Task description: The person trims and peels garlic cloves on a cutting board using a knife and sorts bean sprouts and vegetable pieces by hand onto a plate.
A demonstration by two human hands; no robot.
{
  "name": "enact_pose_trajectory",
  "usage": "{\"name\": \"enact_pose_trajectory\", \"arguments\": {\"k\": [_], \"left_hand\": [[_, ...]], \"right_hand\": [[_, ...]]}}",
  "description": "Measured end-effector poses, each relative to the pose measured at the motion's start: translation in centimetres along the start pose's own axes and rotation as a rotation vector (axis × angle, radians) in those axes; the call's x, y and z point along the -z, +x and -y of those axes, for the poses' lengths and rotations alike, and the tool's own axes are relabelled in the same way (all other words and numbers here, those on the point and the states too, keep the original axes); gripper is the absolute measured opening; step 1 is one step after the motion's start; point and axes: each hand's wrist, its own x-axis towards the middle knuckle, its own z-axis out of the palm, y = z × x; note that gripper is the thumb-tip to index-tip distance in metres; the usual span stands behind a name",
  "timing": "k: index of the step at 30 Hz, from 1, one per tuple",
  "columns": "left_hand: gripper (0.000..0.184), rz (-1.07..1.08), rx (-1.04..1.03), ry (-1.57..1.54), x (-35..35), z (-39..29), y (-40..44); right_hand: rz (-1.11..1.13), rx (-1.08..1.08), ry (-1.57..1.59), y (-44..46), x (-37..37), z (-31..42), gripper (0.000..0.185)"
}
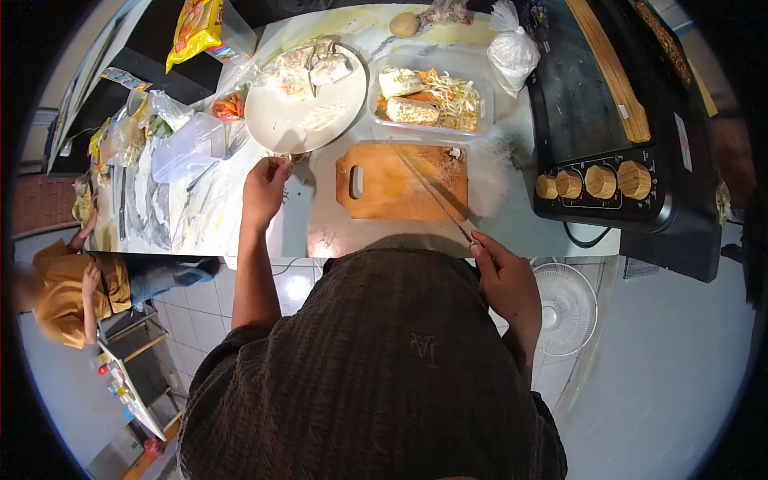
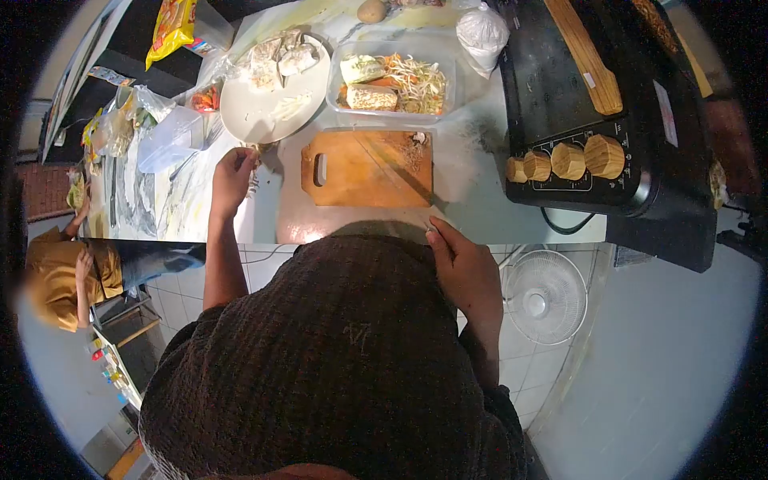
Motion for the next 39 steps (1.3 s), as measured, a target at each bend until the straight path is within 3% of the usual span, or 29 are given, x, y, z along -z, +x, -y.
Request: {"name": "enact_pose_trajectory", "arguments": {"k": [3, 8, 10, 20, 22, 23, 24, 26, 28, 30, 36, 39], "left_hand": [[0.017, 0.102, -0.017, -0.378, -0.2, -0.6, -0.2], [0.029, 0.211, 0.1, -0.685, -2.2, -3.0, -1.1], [0.033, 0.374, 0.125, -0.771, -3.0, -3.6, -1.2], [0.018, 0.44, 0.031, -0.567, -8.6, -7.5, -1.7], [0.017, 0.458, -0.064, -0.306, -9.6, -8.5, -2.0], [0.015, 0.487, 0.043, -0.496, -11.1, -7.6, -2.1], [0.015, 0.491, 0.042, -0.494, -11.8, -7.4, -2.0], [0.015, 0.467, -0.185, -0.215, -12.9, -7.0, -1.7], [0.015, 0.409, -0.244, -0.117, -13.4, -6.9, -1.8], [0.018, 0.31, -0.442, 0.004, -13.3, -7.0, -1.7], [0.014, 0.282, -0.493, 0.041, -13.2, -6.9, -1.9], [0.013, 0.281, -0.488, 0.045, -13.0, -7.3, -2.2]], "right_hand": [[0.004, 0.026, -0.004, 0.2, -0.1, -0.2, 0.039], [0.006, -0.006, 0.024, 0.4, 0.0, -0.1, 0.038], [0.017, -0.05, 0.023, 0.3, 0.3, 0.1, 0.039], [0.038, -0.192, 0.024, -0.1, 0.8, -0.1, 0.039], [0.007, -0.127, 0.05, -0.1, 0.1, -1.4, 0.039], [-0.024, -0.059, 0.074, -0.1, -0.2, -1.8, 0.04], [-0.026, -0.061, 0.077, -0.1, 0.0, -1.5, 0.04], [0.054, -0.207, 0.083, -0.2, 0.4, -0.5, 0.039], [0.046, -0.192, 0.093, -0.4, 0.2, -0.6, 0.039], [0.038, -0.177, 0.104, -0.4, -0.1, -0.8, 0.038], [0.031, -0.147, 0.138, -0.5, -0.7, -1.0, 0.037], [0.1, -0.234, 0.101, -0.5, -0.5, -0.7, 0.037]]}}
